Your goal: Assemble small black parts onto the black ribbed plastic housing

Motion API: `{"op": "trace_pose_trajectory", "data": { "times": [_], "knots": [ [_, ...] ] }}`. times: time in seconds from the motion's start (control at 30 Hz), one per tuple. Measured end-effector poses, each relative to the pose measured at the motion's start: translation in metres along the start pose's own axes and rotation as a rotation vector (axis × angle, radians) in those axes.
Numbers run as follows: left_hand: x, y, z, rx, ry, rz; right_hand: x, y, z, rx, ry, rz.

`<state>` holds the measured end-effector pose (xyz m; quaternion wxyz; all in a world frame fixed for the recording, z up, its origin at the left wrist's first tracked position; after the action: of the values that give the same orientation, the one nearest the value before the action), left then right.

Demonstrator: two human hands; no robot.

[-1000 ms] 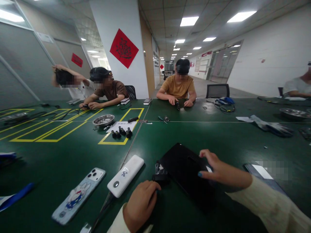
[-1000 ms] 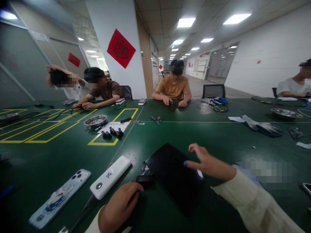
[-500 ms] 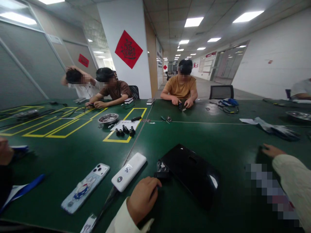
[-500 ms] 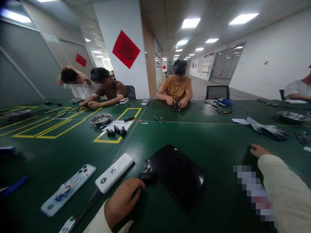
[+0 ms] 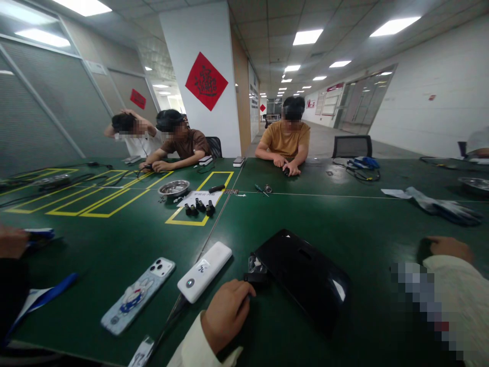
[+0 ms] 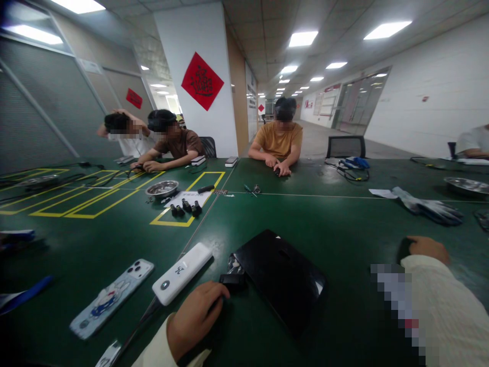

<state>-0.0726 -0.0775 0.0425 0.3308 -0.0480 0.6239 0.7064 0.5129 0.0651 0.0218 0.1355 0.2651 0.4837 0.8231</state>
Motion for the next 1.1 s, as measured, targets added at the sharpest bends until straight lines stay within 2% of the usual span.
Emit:
{"op": "trace_pose_trajectory", "data": {
  "times": [0.1,0.17,0.23,0.33,0.4,0.43,0.47,0.57,0.63,0.67,0.73,0.8,0.83,0.9,0.97,1.03,1.1],
  "knots": [
    [0.000,0.000,0.000,0.014,0.003,0.002,0.009,0.014,-0.001,0.032,-0.158,0.036],
    [0.002,-0.002,0.000,0.029,0.011,0.013,0.027,0.026,0.002,0.020,-0.206,0.100],
    [0.004,-0.004,0.000,0.050,0.020,0.027,0.055,0.038,0.004,-0.008,-0.199,0.206],
    [0.005,-0.005,0.000,0.063,0.031,0.051,0.114,0.054,-0.010,0.008,-0.088,0.451],
    [0.005,-0.006,0.000,0.063,0.039,0.064,0.157,0.068,-0.038,0.077,0.054,0.663],
    [0.005,-0.006,0.000,0.060,0.042,0.067,0.178,0.075,-0.059,0.199,0.161,0.892],
    [0.005,-0.005,0.001,0.058,0.044,0.067,0.197,0.084,-0.084,0.289,0.259,1.017],
    [0.006,-0.006,0.002,0.053,0.040,0.065,0.235,0.112,-0.169,0.415,0.666,1.012],
    [0.007,-0.007,0.003,0.038,0.053,0.079,0.250,0.121,-0.228,0.578,0.988,1.004],
    [0.009,-0.007,0.003,0.026,0.070,0.090,0.255,0.121,-0.255,0.692,1.135,0.992],
    [0.011,-0.008,0.004,-0.002,0.108,0.109,0.261,0.109,-0.299,0.845,1.309,0.986],
    [0.012,-0.008,0.003,-0.021,0.125,0.118,0.265,0.087,-0.329,0.904,1.456,0.903],
    [0.012,-0.008,0.003,-0.029,0.120,0.120,0.266,0.075,-0.340,0.887,1.507,0.839],
    [0.011,-0.008,0.002,-0.041,0.098,0.120,0.267,0.056,-0.352,0.840,1.547,0.746],
    [0.009,-0.007,0.002,-0.038,0.083,0.118,0.267,0.046,-0.357,0.807,1.536,0.705],
    [0.007,-0.006,0.002,-0.038,0.085,0.121,0.265,0.046,-0.357,0.814,1.523,0.682],
    [0.005,-0.004,0.002,-0.075,0.089,0.135,0.264,0.055,-0.352,0.861,1.524,0.664]
  ]
}}
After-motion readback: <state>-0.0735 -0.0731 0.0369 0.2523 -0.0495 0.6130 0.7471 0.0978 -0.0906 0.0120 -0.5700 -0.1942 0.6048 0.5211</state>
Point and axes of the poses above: each hand's wrist, its own z-axis towards the middle knuckle, its own y-axis out of the back of the hand, x = y × z, the point moved 2 cm from there along z, towards the middle knuckle, and after that the axes turned 10 degrees about -x, right-handed, at the moved point
